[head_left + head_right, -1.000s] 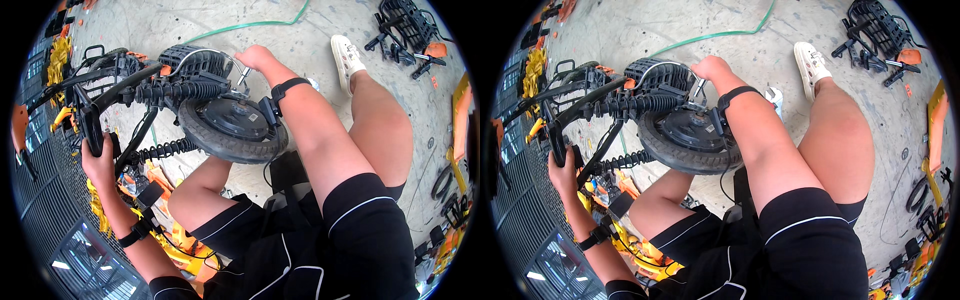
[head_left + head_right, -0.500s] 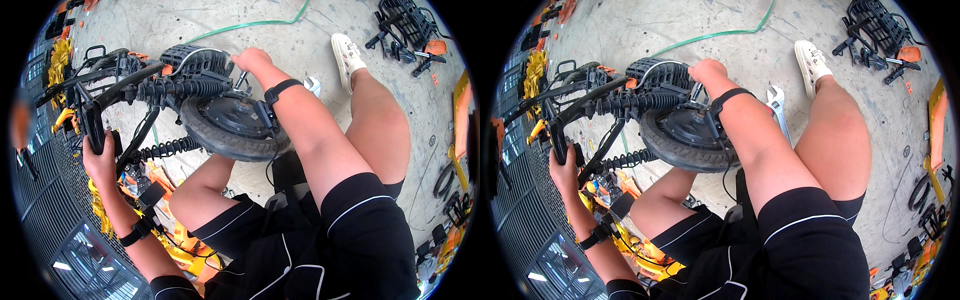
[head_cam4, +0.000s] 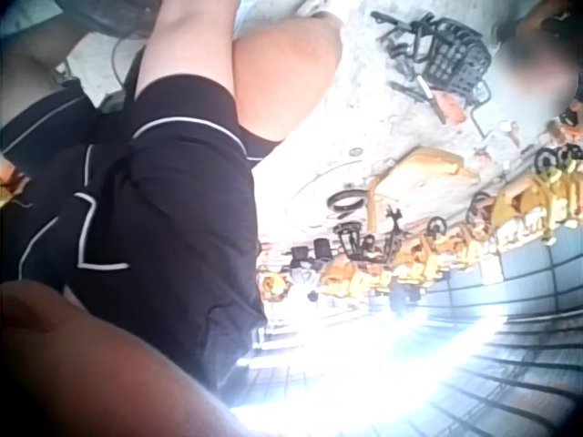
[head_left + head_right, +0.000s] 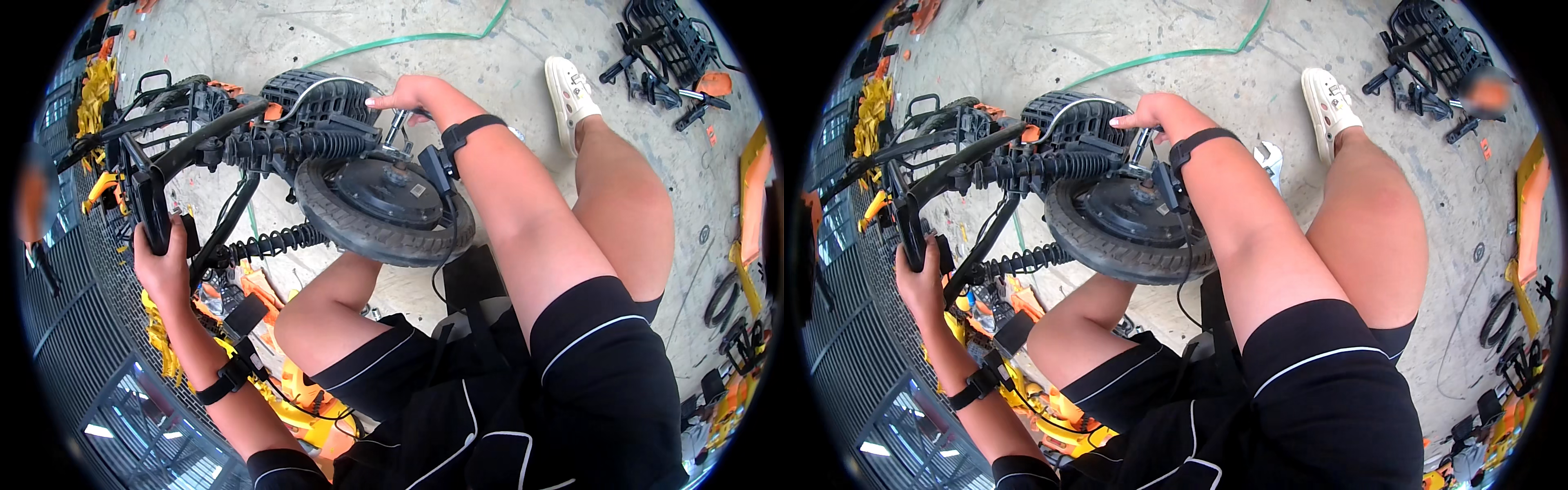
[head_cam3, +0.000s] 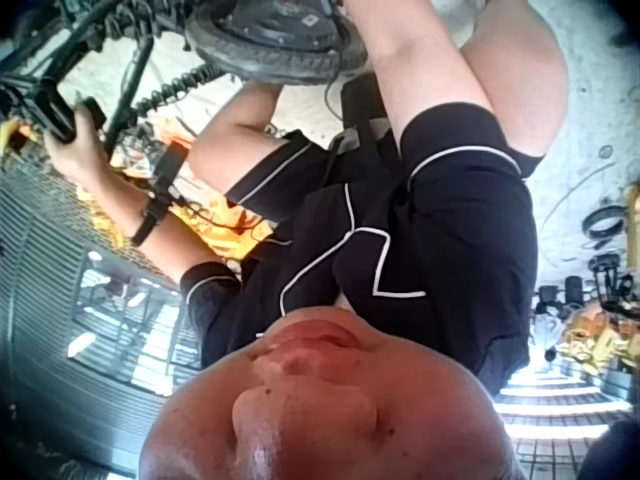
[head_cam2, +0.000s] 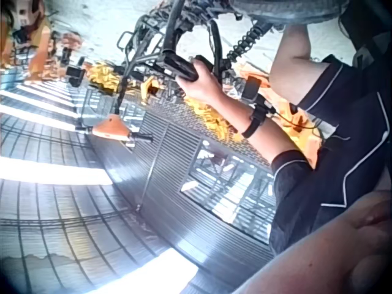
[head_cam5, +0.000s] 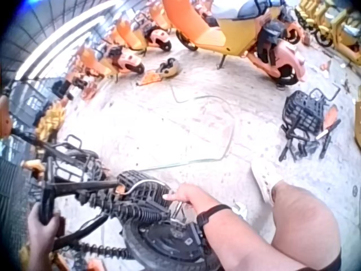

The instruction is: The person works on the rear wheel assembly of a motorcycle using a wrench and a socket wrench to loosen or tighten bolts. They manipulate the wheel and the mechanical components of the frame while sitting on the floor.

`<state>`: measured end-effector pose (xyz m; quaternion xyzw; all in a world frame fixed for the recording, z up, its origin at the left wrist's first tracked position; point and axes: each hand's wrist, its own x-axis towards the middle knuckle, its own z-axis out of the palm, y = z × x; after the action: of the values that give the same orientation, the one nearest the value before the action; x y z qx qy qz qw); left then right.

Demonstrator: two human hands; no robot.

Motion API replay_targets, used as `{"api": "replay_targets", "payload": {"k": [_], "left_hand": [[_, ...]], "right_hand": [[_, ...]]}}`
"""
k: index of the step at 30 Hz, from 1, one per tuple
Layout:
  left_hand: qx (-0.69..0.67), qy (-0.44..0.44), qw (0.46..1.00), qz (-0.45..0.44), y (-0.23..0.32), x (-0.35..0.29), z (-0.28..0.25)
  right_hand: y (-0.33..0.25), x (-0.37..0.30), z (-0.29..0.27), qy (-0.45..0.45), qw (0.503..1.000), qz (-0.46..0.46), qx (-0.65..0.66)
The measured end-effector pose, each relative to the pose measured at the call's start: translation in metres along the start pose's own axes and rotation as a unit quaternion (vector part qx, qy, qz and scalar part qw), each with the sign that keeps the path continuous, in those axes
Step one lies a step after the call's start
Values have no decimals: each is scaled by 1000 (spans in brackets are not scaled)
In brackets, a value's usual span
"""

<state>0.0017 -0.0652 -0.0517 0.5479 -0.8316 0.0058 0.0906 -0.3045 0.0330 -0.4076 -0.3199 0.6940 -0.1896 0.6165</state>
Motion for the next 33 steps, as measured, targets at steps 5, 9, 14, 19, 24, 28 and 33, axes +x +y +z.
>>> {"api": "replay_targets", "payload": {"k": [5,9,14,19,24,28,33], "left_hand": [[6,-4,1000,14,-6,0,0],[3,-2,1000,8,0,2,3],[15,12,999,31,0,-2,1],[3,-2,1000,7,0,1,2],[6,5,1000,14,1,-2,1],[6,5,1000,-9,0,-3,0],[21,13,1000,7,7,2,2]], "right_hand": [[-17,2,12,92,993,56,-54],[-18,18,13,99,987,70,-104],[-27,14,17,105,984,39,-136],[-14,32,14,81,986,65,-129],[-15,12,18,97,986,68,-120],[3,-8,28,207,978,-30,26],[30,4,52,330,922,-122,162]]}}
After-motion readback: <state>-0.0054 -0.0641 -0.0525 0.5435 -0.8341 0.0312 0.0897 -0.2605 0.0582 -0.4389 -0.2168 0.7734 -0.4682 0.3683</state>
